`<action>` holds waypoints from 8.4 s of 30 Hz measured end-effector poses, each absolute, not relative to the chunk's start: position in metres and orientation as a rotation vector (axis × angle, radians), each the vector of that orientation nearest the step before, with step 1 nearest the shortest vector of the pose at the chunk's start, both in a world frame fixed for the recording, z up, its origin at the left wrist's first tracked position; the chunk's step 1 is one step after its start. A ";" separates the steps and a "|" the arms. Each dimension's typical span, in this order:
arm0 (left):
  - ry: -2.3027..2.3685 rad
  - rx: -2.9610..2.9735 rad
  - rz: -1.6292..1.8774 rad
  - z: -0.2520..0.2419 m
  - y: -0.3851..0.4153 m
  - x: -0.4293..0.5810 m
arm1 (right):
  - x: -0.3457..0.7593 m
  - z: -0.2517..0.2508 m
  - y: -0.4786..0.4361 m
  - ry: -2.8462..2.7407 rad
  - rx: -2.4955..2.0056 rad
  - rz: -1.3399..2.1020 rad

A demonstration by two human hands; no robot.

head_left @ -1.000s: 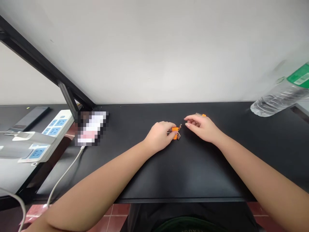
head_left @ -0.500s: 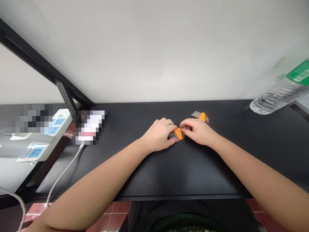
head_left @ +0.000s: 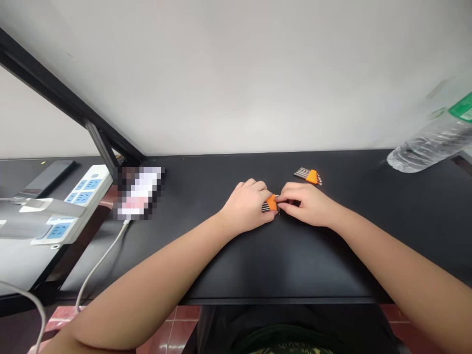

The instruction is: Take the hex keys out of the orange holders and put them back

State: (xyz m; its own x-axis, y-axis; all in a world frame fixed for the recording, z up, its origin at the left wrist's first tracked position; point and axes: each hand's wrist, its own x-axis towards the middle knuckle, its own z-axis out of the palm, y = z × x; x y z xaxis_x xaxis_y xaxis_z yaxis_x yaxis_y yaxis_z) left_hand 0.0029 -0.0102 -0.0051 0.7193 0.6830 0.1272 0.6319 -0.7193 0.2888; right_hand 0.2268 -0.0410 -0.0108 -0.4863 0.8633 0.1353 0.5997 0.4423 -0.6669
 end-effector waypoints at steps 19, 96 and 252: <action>1.084 2.723 0.290 -0.001 -0.012 0.007 | 0.208 -0.018 -0.051 -2.199 -1.528 0.467; 1.076 2.758 0.268 0.004 -0.005 -0.003 | 0.196 -0.010 -0.058 -2.203 -1.739 0.475; 0.664 1.678 0.774 -0.015 0.015 -0.016 | 0.254 0.008 -0.050 -2.276 -1.041 -0.080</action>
State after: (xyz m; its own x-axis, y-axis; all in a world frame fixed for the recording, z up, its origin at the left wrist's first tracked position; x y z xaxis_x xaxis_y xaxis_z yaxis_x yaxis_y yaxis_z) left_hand -0.0164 0.0148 -0.0150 0.6268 0.7639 0.1532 0.0356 -0.2246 0.9738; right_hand 0.2544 -0.0499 0.0083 -0.4916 0.6628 0.5648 0.7007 0.6862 -0.1952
